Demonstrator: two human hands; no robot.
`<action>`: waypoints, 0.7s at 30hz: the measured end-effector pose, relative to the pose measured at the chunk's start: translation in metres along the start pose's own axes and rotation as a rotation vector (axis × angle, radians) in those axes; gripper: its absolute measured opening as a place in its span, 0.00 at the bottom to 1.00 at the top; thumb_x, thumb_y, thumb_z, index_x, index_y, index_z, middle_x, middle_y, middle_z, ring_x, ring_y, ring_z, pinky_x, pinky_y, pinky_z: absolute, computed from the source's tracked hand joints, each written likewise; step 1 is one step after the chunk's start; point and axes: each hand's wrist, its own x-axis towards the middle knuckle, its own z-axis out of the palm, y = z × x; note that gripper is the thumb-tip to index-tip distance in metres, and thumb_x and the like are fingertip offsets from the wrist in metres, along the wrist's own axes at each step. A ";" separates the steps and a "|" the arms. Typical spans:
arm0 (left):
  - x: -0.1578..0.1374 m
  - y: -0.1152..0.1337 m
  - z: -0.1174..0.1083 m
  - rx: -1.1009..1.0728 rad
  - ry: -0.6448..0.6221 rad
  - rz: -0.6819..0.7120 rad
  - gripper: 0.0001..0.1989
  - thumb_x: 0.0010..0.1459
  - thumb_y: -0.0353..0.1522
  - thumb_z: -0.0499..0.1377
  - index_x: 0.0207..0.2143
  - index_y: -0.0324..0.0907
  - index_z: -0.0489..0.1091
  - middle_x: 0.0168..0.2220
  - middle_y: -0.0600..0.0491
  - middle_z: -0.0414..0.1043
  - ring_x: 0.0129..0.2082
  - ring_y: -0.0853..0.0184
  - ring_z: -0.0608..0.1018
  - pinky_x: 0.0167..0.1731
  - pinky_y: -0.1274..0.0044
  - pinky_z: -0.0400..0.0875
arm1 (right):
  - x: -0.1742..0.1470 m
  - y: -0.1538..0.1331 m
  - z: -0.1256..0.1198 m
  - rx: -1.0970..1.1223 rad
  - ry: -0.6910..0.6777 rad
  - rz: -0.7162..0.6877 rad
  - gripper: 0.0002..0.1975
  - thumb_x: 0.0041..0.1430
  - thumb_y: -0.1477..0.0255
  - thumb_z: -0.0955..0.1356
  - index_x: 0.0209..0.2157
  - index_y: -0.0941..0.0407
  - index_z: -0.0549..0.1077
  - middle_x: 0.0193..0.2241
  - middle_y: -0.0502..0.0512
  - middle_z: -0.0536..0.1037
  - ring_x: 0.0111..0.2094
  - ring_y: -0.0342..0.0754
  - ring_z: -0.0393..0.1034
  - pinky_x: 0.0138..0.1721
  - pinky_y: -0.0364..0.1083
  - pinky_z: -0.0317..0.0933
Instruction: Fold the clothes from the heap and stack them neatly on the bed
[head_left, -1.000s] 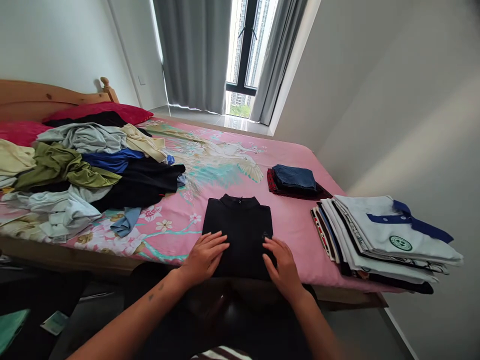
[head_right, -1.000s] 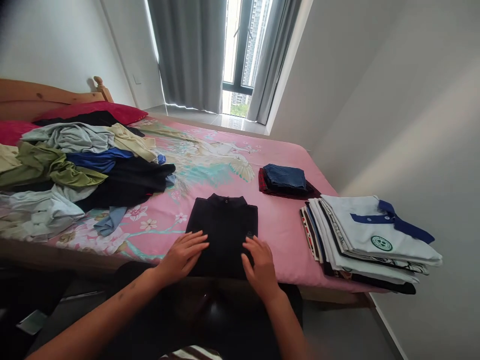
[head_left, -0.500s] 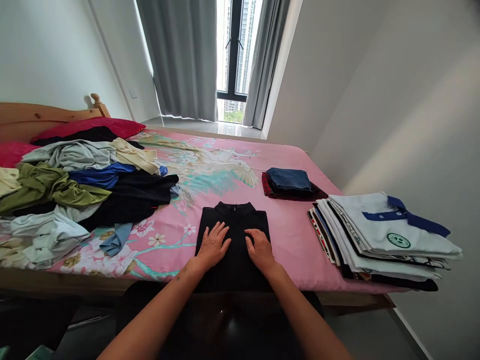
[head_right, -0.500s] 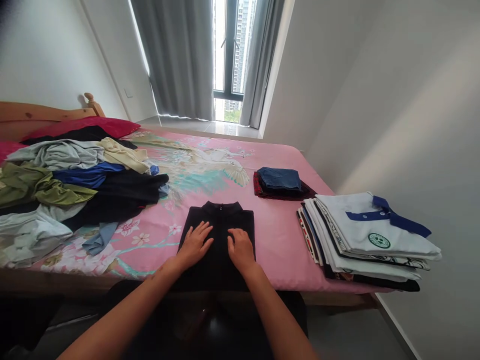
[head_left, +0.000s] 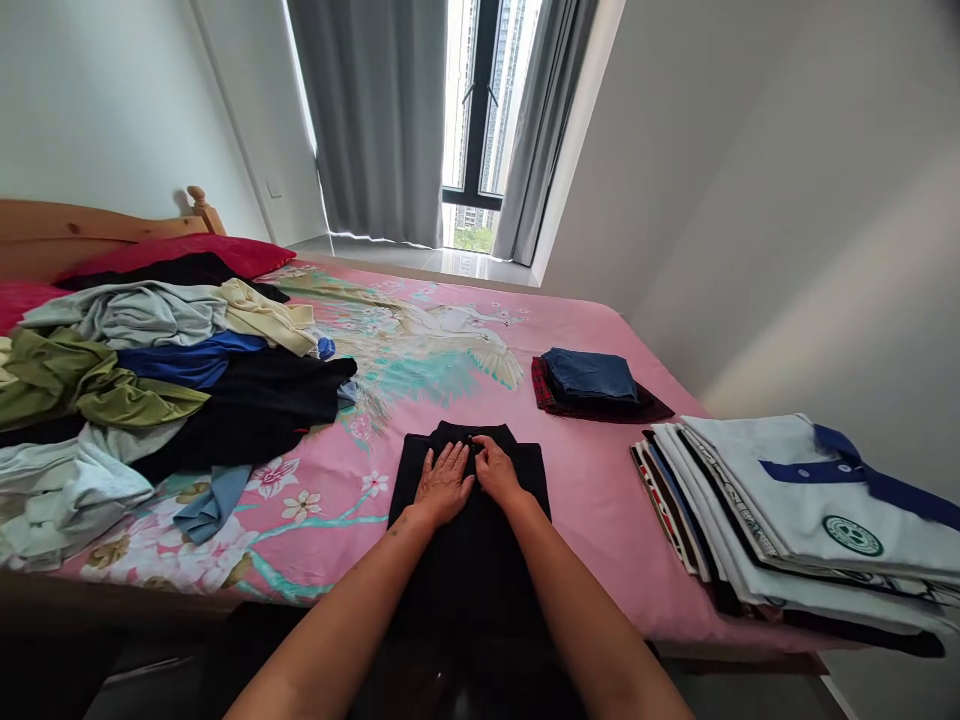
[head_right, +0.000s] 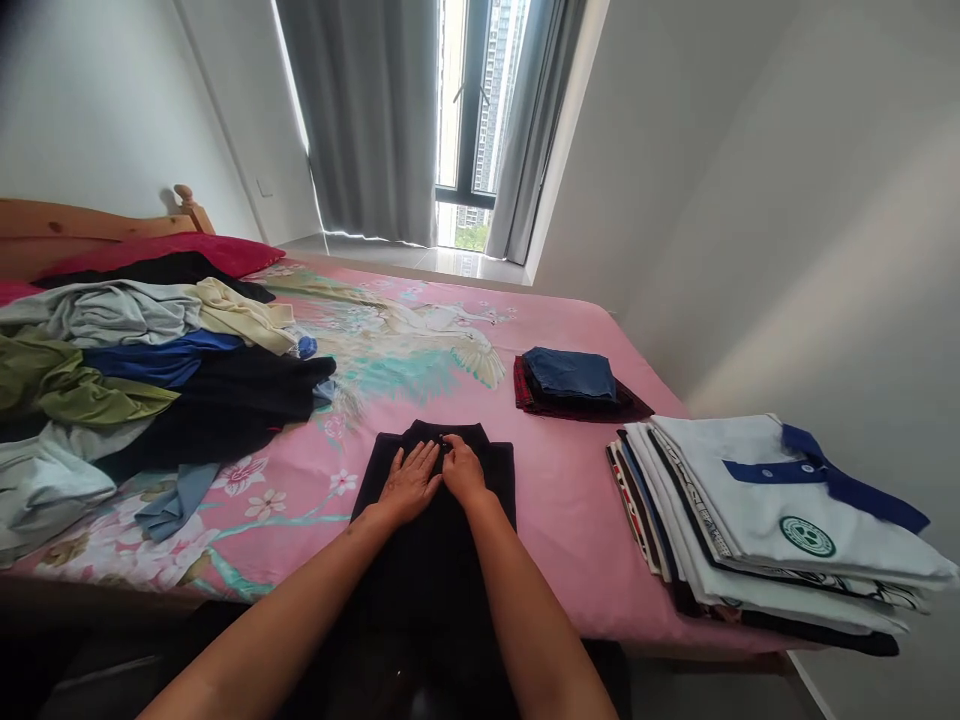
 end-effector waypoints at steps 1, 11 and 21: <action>0.000 -0.001 0.002 0.002 0.013 0.004 0.29 0.61 0.39 0.45 0.63 0.42 0.50 0.65 0.51 0.48 0.65 0.62 0.49 0.63 0.59 0.38 | 0.001 0.002 0.000 -0.007 -0.012 0.004 0.22 0.56 0.76 0.59 0.53 0.52 0.64 0.33 0.50 0.74 0.34 0.44 0.69 0.42 0.45 0.64; 0.001 -0.002 0.012 -0.037 0.103 0.003 0.27 0.59 0.37 0.48 0.61 0.43 0.56 0.63 0.50 0.53 0.64 0.61 0.53 0.63 0.59 0.38 | -0.007 0.006 0.006 -0.067 0.022 -0.092 0.15 0.61 0.72 0.58 0.45 0.53 0.71 0.38 0.53 0.73 0.40 0.45 0.68 0.44 0.44 0.62; 0.000 -0.003 0.005 -0.088 0.093 0.001 0.28 0.60 0.32 0.46 0.63 0.41 0.52 0.64 0.50 0.51 0.64 0.62 0.53 0.63 0.60 0.39 | -0.037 0.000 0.018 -0.476 0.187 -0.149 0.21 0.55 0.76 0.63 0.50 0.50 0.71 0.42 0.56 0.70 0.43 0.51 0.60 0.44 0.49 0.55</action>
